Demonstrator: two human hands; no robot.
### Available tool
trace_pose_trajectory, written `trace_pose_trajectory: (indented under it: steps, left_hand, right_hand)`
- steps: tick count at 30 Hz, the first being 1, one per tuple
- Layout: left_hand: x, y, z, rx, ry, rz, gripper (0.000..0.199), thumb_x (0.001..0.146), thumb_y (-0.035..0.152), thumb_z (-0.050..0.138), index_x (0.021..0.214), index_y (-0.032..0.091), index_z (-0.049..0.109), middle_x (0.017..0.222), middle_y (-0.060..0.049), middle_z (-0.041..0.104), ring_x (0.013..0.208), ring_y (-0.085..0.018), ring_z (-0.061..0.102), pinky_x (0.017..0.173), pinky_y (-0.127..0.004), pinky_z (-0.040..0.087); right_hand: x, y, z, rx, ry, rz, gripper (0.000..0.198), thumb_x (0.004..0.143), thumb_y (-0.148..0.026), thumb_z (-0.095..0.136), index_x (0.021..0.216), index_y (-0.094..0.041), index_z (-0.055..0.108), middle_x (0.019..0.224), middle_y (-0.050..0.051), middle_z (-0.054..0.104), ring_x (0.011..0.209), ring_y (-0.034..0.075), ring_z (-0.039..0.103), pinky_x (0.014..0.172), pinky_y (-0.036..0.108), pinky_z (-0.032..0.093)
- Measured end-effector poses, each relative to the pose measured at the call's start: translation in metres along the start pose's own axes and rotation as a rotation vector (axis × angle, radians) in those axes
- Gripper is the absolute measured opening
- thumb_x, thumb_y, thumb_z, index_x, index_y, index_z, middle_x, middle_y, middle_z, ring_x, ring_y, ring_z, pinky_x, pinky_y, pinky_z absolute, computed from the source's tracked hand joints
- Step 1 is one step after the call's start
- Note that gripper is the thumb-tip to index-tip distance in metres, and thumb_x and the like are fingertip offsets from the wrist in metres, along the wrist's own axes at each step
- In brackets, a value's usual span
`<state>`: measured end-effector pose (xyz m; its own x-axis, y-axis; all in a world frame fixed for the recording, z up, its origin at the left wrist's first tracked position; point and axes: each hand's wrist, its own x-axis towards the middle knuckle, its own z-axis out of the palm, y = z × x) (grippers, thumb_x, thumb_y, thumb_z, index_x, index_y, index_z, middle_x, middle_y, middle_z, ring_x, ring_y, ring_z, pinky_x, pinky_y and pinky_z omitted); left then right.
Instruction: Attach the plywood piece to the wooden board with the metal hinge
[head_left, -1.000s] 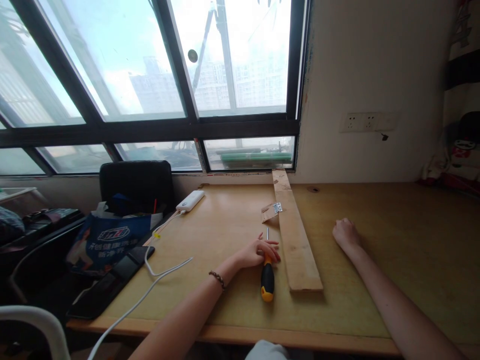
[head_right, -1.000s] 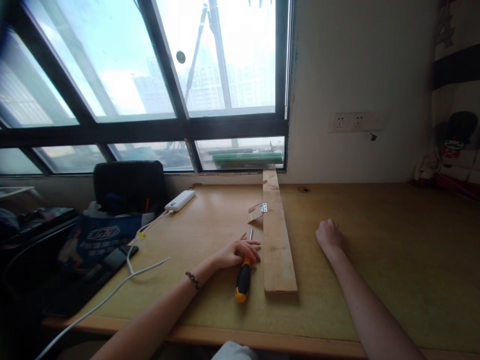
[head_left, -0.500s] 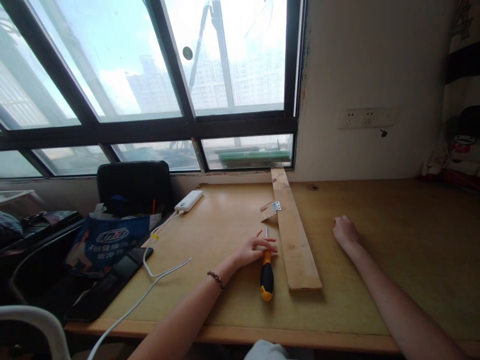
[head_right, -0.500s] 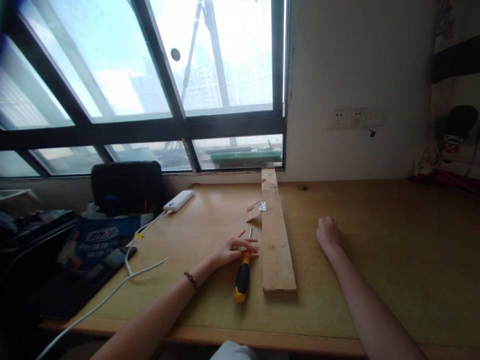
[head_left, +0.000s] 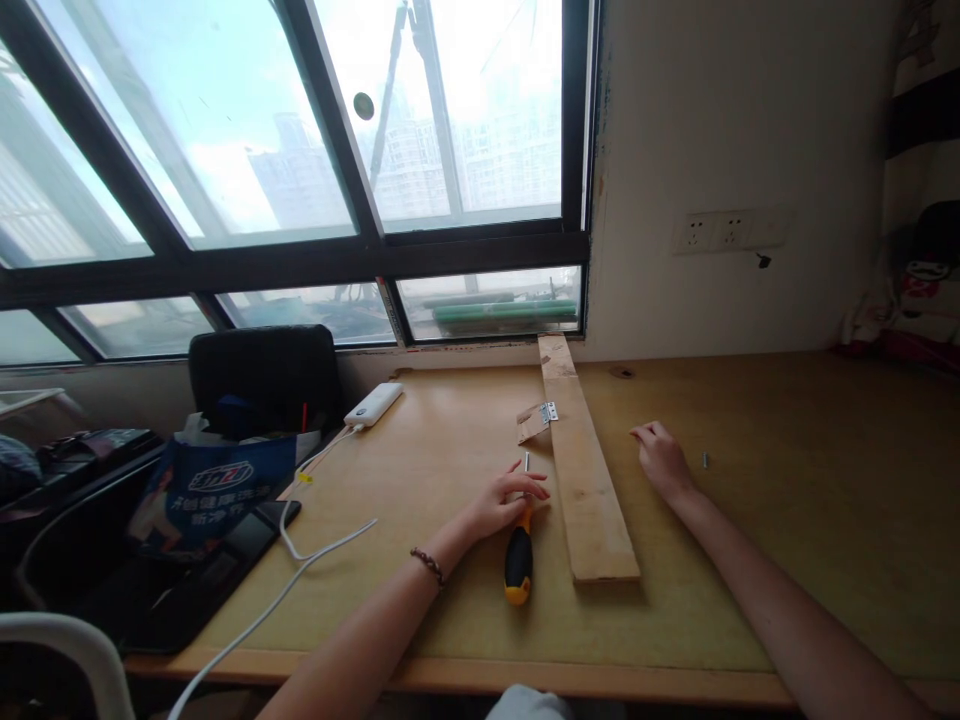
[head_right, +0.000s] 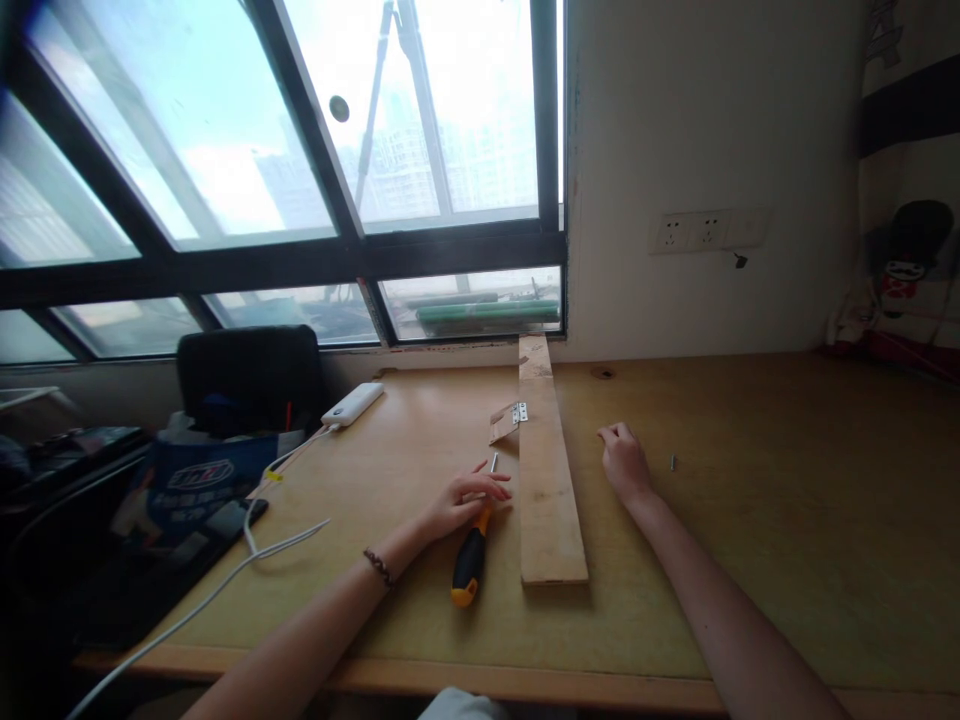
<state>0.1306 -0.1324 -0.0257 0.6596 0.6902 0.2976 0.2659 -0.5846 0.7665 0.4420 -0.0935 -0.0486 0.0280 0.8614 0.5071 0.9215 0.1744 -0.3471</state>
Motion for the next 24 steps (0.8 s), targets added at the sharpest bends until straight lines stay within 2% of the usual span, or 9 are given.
trace_pose_trajectory:
  steps: [5,8,11,13,16,18,21,24]
  left_hand:
    - [0.001,0.0,0.002,0.072,0.1,0.017,0.023,0.081,0.024,0.044,0.087,0.019,0.065,0.093,-0.006,0.067,0.105,-0.02,0.053,0.104,-0.044,0.022]
    - [0.001,-0.001,0.002,0.09,0.207,0.046,0.024,0.082,0.021,0.042,0.089,0.019,0.065,0.096,-0.006,0.065,0.106,-0.019,0.051,0.101,-0.04,0.03]
    - [0.008,-0.006,0.0,0.152,0.335,0.057,0.026,0.082,0.021,0.041,0.099,0.019,0.061,0.107,-0.007,0.061,0.112,-0.019,0.047,0.099,-0.038,0.034]
    - [0.02,-0.013,-0.004,0.226,0.392,0.056,0.032,0.081,0.023,0.044,0.112,0.021,0.053,0.12,-0.007,0.052,0.119,-0.019,0.041,0.102,-0.039,0.03]
    - [0.046,-0.032,-0.013,0.344,0.445,0.028,0.056,0.073,0.03,0.056,0.126,0.021,0.038,0.133,-0.01,0.038,0.127,-0.024,0.027,0.105,-0.043,0.022]
    - [0.065,-0.05,-0.019,0.381,0.442,-0.031,0.077,0.063,0.038,0.067,0.129,0.02,0.032,0.135,-0.013,0.033,0.129,-0.029,0.023,0.105,-0.048,0.018]
    - [0.087,-0.078,-0.024,0.311,0.383,-0.115,0.096,0.052,0.043,0.074,0.131,0.016,0.027,0.131,-0.017,0.036,0.125,-0.033,0.028,0.102,-0.049,0.02]
    - [0.096,-0.101,-0.025,0.181,0.37,-0.146,0.099,0.049,0.04,0.075,0.132,0.015,0.026,0.126,-0.017,0.041,0.119,-0.031,0.037,0.1,-0.047,0.026]
  right_hand:
    - [-0.003,-0.009,-0.001,0.042,-0.016,-0.04,0.028,0.08,-0.008,0.039,0.09,-0.013,0.064,0.085,0.008,0.056,0.081,0.016,0.054,0.075,0.024,0.04]
    - [-0.003,-0.011,-0.001,0.041,-0.026,-0.055,0.028,0.08,-0.007,0.038,0.092,-0.014,0.063,0.085,0.008,0.056,0.081,0.016,0.054,0.075,0.023,0.04]
    - [-0.003,-0.013,-0.001,0.035,-0.031,-0.062,0.029,0.08,-0.007,0.038,0.091,-0.014,0.064,0.085,0.008,0.056,0.082,0.016,0.054,0.075,0.023,0.04]
    - [-0.003,-0.014,-0.001,0.039,-0.035,-0.065,0.029,0.08,-0.007,0.038,0.091,-0.014,0.064,0.086,0.008,0.056,0.081,0.015,0.054,0.075,0.023,0.04]
    - [-0.003,-0.015,0.0,0.057,-0.053,-0.064,0.029,0.08,-0.007,0.039,0.091,-0.015,0.063,0.086,0.007,0.056,0.081,0.015,0.054,0.075,0.023,0.04]
    - [-0.004,-0.014,0.0,0.071,-0.062,-0.055,0.028,0.08,-0.007,0.039,0.091,-0.015,0.063,0.086,0.007,0.056,0.081,0.015,0.055,0.074,0.023,0.041]
    - [-0.004,-0.013,-0.001,0.091,-0.048,-0.04,0.028,0.08,-0.008,0.038,0.09,-0.014,0.064,0.085,0.008,0.056,0.079,0.015,0.055,0.074,0.024,0.041]
    - [-0.004,-0.013,-0.001,0.124,-0.023,-0.024,0.027,0.081,-0.01,0.039,0.089,-0.014,0.064,0.083,0.008,0.057,0.078,0.016,0.056,0.073,0.025,0.042]
